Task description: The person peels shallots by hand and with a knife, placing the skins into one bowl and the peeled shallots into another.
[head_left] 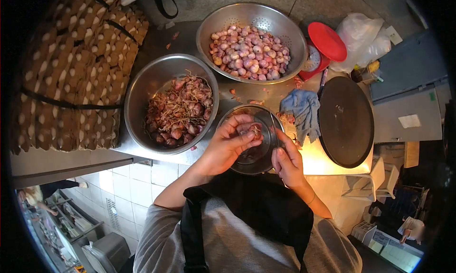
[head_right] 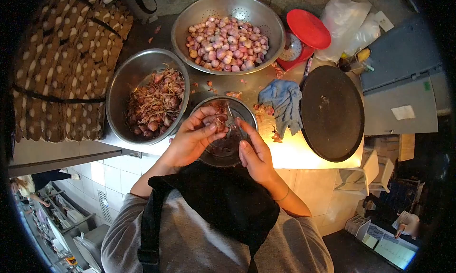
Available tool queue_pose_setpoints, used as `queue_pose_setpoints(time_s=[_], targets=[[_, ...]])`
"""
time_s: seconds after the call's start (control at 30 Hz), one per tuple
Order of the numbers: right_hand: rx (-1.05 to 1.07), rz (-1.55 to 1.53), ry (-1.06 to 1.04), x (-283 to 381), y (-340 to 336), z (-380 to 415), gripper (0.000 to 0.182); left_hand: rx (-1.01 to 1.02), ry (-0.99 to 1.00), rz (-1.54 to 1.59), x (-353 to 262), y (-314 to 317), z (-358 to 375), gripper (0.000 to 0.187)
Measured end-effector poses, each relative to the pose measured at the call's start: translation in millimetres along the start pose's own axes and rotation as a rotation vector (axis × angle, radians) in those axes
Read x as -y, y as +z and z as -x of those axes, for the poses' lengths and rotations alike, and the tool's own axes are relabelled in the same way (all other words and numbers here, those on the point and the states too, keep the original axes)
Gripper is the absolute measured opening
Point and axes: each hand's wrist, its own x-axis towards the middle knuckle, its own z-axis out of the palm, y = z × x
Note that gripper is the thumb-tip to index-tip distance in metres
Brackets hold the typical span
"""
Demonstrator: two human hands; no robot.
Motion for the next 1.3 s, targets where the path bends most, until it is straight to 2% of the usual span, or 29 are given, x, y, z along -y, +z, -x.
queue_pose_setpoints(time_s=[0.2, 0.3, 0.4, 0.53, 0.6, 0.67, 0.77, 1.0, 1.3], targets=[[0.013, -0.018, -0.011, -3, -3, 0, 0.045, 0.078, -0.100, 0.210, 1, 0, 1, 0.033], [-0.005, -0.020, -0.016, -4, -2, 1, 0.046, 0.073, -0.127, 0.214, -1, 1, 1, 0.033], [0.017, -0.004, -0.026, -2, 0, 3, 0.047, 0.022, -0.103, 0.167, -1, 6, 2, 0.031], [0.111, 0.136, 0.089, 8, -2, 7, 0.048, 0.003, -0.026, 0.105, 7, 2, 2, 0.030], [0.102, 0.399, -0.062, 5, -2, 6, 0.046, 0.022, 0.054, 0.123, 11, -2, 2, 0.031], [0.138, 0.475, -0.158, 6, -2, 5, 0.045, -0.037, 0.089, 0.155, 14, -8, 2, 0.029], [0.155, 0.506, -0.090, 4, -6, 10, 0.045, -0.094, 0.118, 0.160, 13, -6, 5, 0.027], [0.150, 0.447, -0.078, 7, -2, 4, 0.045, -0.130, 0.196, 0.072, 26, -3, 6, 0.023], [0.101, 0.336, -0.023, -3, 1, 0, 0.045, -0.167, 0.197, 0.020, 33, -5, 3, 0.021]])
